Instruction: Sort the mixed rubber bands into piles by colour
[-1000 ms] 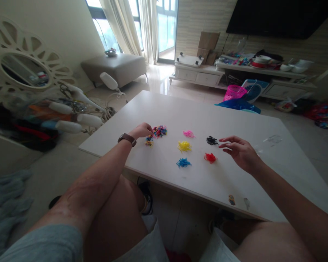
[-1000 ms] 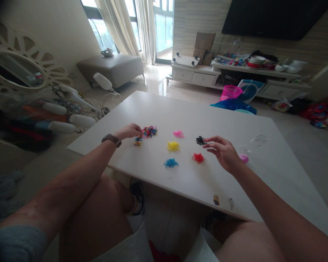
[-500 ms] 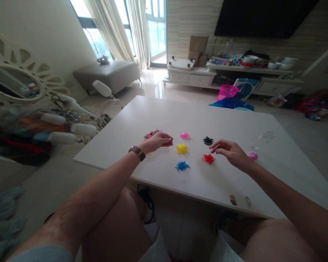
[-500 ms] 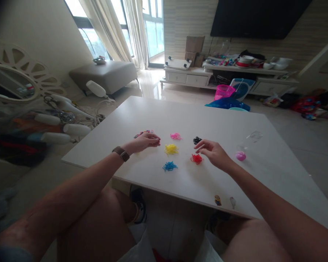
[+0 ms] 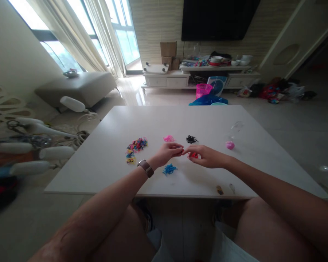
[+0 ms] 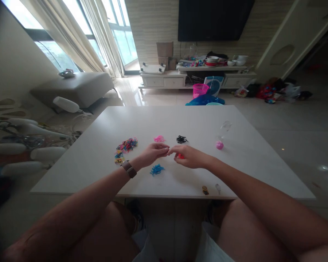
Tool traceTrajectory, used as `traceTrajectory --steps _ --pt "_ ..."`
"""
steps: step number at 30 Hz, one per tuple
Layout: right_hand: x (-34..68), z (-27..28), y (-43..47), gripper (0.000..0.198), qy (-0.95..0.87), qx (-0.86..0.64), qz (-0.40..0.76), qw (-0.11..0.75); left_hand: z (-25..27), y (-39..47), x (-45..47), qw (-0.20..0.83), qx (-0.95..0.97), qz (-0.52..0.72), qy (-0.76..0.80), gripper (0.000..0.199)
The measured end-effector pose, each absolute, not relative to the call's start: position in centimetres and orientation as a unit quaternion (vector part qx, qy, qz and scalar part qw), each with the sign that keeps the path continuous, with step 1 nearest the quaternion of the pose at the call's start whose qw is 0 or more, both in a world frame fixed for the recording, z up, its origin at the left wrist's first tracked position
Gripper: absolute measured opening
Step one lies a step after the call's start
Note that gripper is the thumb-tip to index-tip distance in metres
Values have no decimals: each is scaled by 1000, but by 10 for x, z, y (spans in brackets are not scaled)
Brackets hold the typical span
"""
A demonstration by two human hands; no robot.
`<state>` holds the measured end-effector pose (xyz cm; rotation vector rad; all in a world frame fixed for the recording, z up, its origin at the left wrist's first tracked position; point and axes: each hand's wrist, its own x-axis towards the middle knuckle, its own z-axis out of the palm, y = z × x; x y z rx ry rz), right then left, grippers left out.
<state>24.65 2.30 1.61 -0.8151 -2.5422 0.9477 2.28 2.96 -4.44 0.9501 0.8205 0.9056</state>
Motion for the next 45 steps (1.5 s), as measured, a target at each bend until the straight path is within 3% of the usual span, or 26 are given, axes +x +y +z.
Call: traceTrajectory --steps 17,24,35,45 --pt "249 18 29 28 -907 -260 292 154 -42 18 25 701 443 389 402 41" --pt "258 16 40 21 -902 -309 262 148 -45 23 25 672 470 383 426 31" --pt "284 -16 66 19 -898 -376 230 0 -55 27 22 652 458 377 472 26" --pt "284 -19 65 20 -905 -367 216 -13 -53 25 24 662 452 376 464 31"
